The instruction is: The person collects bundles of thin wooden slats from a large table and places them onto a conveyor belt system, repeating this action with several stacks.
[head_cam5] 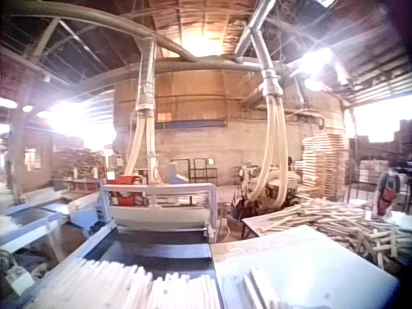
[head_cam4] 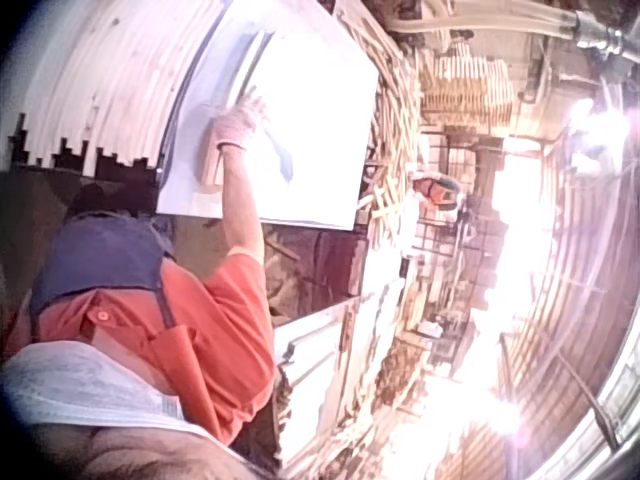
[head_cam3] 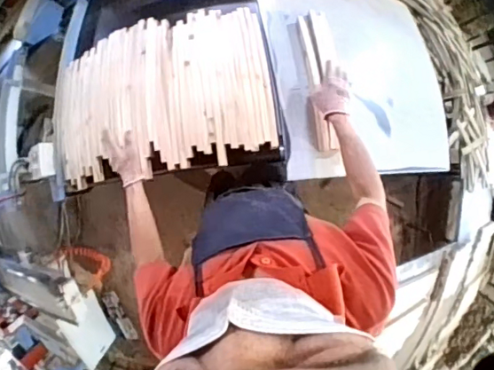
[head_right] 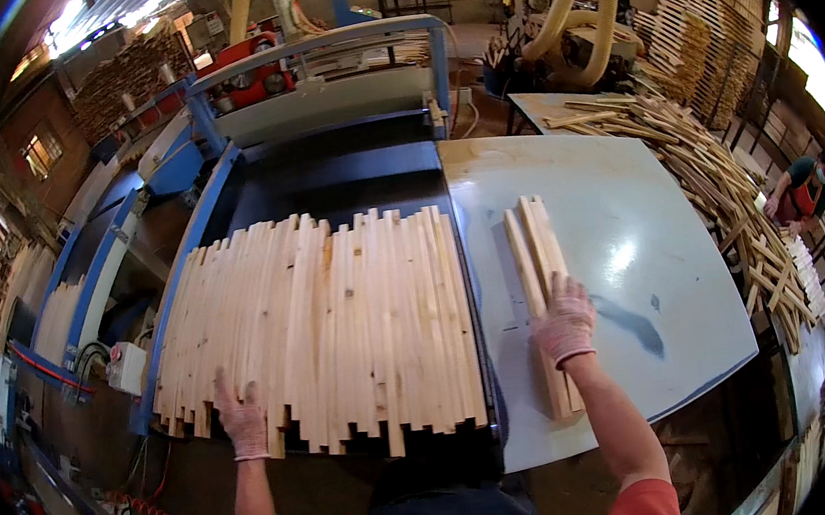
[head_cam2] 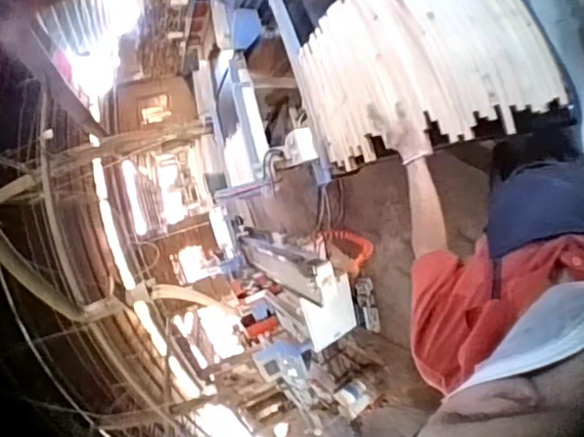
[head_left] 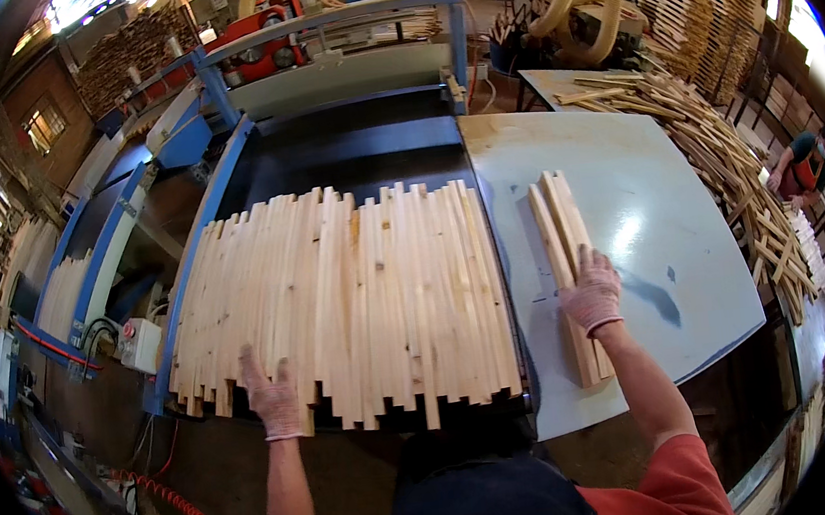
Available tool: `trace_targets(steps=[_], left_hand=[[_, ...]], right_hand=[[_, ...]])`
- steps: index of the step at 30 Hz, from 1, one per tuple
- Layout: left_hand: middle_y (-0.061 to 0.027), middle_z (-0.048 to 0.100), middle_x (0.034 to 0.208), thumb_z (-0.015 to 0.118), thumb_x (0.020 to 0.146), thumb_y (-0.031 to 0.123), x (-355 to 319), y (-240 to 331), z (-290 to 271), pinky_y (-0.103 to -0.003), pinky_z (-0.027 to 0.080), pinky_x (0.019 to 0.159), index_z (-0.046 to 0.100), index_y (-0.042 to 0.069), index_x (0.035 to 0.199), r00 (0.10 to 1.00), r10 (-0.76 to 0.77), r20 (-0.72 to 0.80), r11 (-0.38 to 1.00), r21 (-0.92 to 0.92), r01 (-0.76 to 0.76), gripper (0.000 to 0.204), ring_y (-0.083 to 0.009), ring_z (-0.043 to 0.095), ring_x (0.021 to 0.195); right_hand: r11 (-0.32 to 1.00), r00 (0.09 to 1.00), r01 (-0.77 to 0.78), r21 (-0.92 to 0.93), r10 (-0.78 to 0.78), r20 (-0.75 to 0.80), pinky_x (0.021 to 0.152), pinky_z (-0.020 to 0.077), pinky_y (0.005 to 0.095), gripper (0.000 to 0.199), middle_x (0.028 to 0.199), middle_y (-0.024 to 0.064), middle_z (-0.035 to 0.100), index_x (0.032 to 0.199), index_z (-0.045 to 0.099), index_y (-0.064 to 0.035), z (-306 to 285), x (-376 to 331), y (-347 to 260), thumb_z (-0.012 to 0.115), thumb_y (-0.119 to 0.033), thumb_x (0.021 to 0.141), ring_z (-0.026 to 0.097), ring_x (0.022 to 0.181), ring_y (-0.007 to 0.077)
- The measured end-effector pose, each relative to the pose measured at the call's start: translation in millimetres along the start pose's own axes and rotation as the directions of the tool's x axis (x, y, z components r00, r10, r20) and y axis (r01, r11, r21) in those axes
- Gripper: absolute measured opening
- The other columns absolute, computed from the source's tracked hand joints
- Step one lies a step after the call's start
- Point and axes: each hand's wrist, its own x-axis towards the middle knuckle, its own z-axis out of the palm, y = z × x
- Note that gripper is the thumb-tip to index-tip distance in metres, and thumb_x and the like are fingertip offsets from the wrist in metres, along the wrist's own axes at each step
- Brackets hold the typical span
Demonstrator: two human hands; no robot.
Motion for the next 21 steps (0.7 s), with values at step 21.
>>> trace_targets(steps=[21], left_hand=[[-0.0157,0.042,0.170,0.064,0.091,0.041,234,-160,-196,-0.049,0.028,0.127,0.042,0.009,0.163,0.949,-0.312,-0.045,0.569,0.791,0.224,0.082,-0.0306,0.037,0.158]], right_hand=[[0.979,0.972,-0.195,0.054,0.185,0.142,0.111,0.0503,0.0464,0.079,0.144,0.0239,0.059,0.149,0.052,0.0038,57,29,9,0.071,-0.030,0.081,0.060,0.129,0.0404]])
